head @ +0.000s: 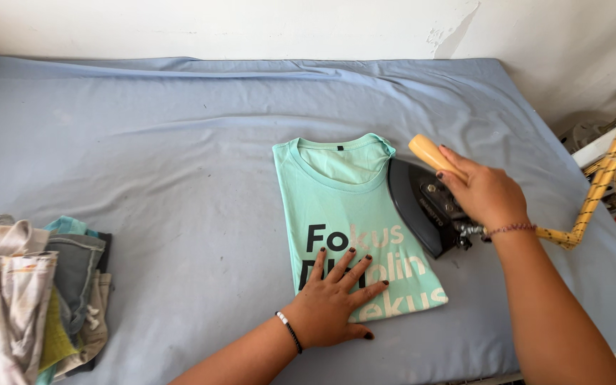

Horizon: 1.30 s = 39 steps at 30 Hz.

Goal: The person irons a light green t-shirt and a dark blue patterned shirt on a bed. They use a black electric iron to smooth the fabric, folding the garments as they progress. The person handles the clothes one at a time, moving the iron back and forth over the surfaces.

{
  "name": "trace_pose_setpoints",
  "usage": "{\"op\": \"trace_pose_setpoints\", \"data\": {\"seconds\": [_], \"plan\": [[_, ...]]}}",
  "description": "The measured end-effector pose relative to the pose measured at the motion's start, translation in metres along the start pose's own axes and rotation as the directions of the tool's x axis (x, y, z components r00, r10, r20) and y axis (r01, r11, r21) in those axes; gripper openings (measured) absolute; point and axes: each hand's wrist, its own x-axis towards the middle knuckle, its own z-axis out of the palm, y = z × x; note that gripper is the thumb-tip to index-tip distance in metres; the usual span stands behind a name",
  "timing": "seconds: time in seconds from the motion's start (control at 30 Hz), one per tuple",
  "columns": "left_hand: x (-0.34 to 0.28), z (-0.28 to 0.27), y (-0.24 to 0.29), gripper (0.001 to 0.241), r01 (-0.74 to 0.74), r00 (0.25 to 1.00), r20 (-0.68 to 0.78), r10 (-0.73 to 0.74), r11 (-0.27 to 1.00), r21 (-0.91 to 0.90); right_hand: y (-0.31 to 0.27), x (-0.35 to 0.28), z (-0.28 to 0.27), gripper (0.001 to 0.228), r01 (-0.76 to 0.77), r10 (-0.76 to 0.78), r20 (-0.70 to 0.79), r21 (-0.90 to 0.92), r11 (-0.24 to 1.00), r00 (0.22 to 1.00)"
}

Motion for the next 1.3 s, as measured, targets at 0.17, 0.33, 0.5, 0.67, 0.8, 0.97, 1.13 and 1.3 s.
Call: {"op": "trace_pose_setpoints", "data": {"seconds": [0.17, 0.33, 0.5, 0.67, 0.8, 0.97, 1.13, 1.3], "plan": [[-0.002, -0.002, 0.001, 0.087, 0.001, 1.000, 0.003, -0.001, 1.000, 0.015, 0.018, 0.003, 0.001, 0.055, 0.101, -0.109, 0.071, 0.112, 0.989, 0.991], [-0.001, -0.002, 0.002, 0.088, 0.006, 1.000, 0.024, -0.007, 1.000, 0.022, 0.038, -0.026, -0.009, 0.058, 0.166, -0.226, 0.280, 0.223, 0.961, 0.933], [0.000, -0.001, 0.001, 0.089, 0.005, 1.000, 0.015, -0.006, 1.000, 0.028, 0.057, -0.053, -0.016, 0.051, 0.125, -0.287, 0.443, 0.359, 0.925, 0.850], [-0.002, -0.003, 0.003, 0.084, 0.005, 1.000, -0.003, -0.005, 1.000, 0.003, 0.049, -0.059, -0.018, 0.049, 0.255, -0.353, 0.256, 0.347, 0.903, 0.900], [-0.002, -0.008, 0.006, 0.073, 0.001, 1.000, 0.030, -0.001, 1.000, -0.015, 0.025, -0.042, -0.010, 0.051, 0.033, -0.048, 0.176, 0.086, 0.996, 0.983], [-0.003, -0.010, 0.011, 0.069, -0.057, 0.997, 0.054, 0.056, 0.998, 0.016, 0.019, -0.015, -0.005, 0.054, 0.123, -0.131, 0.041, 0.165, 0.979, 0.991], [-0.003, -0.007, 0.013, 0.071, -0.083, 0.995, 0.056, 0.083, 0.997, -0.002, 0.035, -0.011, -0.005, 0.058, 0.248, -0.291, 0.159, 0.248, 0.937, 0.943], [-0.007, 0.005, 0.017, 0.078, -0.147, 0.989, -0.025, 0.149, 0.987, 0.057, 0.045, -0.054, -0.013, 0.056, 0.017, -0.040, 0.280, 0.084, 0.996, 0.959]]}}
